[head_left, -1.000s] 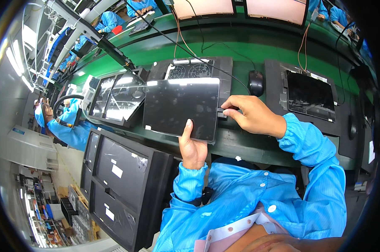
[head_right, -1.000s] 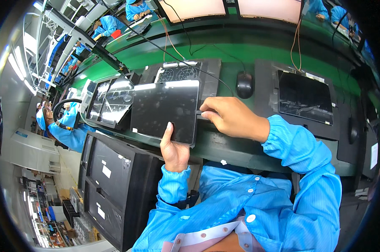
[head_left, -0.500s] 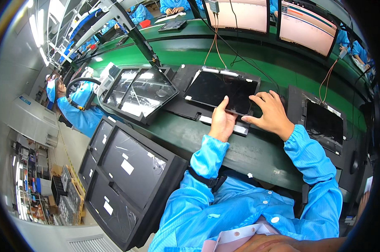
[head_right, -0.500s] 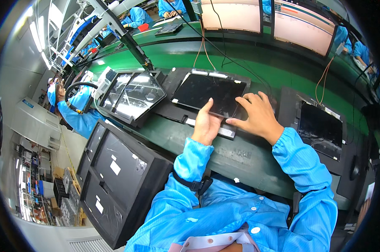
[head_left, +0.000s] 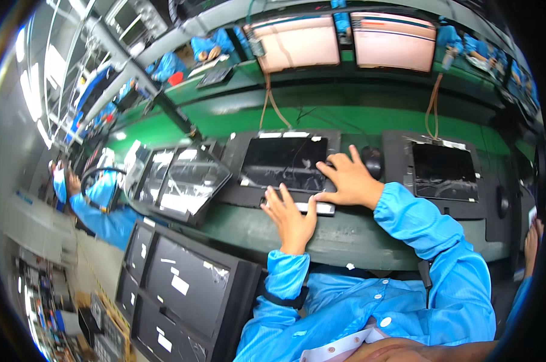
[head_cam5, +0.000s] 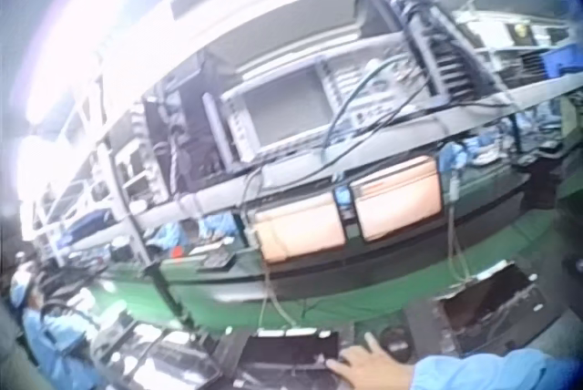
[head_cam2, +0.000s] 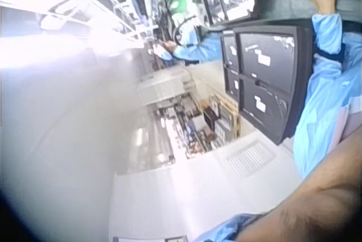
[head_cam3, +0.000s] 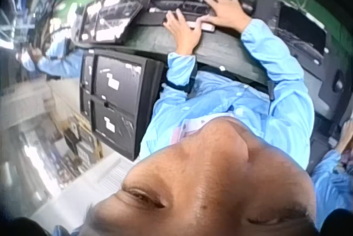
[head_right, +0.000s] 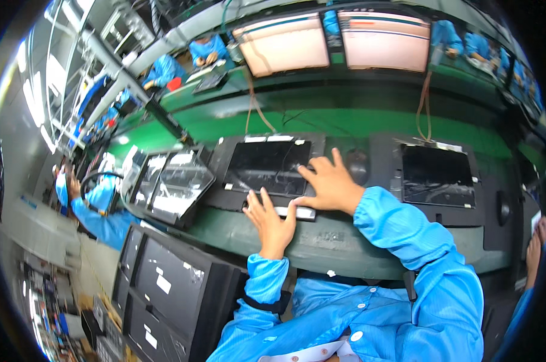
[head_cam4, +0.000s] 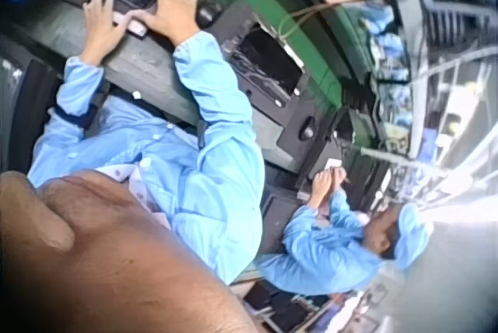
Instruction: Testing and inspecting tablet devices at a factory workstation, including plugging in power cables and sorting them into trays.
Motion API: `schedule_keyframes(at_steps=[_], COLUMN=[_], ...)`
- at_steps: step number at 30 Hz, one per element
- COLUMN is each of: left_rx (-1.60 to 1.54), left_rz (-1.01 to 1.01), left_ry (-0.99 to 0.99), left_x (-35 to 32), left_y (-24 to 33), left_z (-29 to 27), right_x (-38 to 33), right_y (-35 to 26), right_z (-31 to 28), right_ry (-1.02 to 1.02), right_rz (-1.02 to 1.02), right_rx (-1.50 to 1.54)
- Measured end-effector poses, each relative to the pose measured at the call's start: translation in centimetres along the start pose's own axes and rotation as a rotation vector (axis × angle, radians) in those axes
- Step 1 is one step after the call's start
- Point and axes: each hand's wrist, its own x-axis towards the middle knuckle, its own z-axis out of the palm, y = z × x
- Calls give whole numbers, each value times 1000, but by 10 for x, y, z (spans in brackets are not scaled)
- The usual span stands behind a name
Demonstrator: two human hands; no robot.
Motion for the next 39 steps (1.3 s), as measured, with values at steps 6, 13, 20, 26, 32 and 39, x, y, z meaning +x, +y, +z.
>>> schedule_keyframes(at_steps=[6,13,20,26,32,39], left_rx=[-43,-37,7,1,85,-171], left_rz=[-9,4,94,22,249,158], left_ry=[18,73,89,33,220,330], left_x=[-2,-2,-2,-1,-2,4], left_y=[-4,-7,-8,-2,5,6], left_z=[0,4,1,0,1,-8], right_x=[-48,-193,-266,-271,-263,-264], right_y=[-27,-7,9,13,7,7], right_z=[-20,-69,-52,-51,-52,-50], right_ry=[78,229,511,478,444,351], right_rz=[-110,61,638,541,439,495], right_rx=[99,284,545,578,450,469])
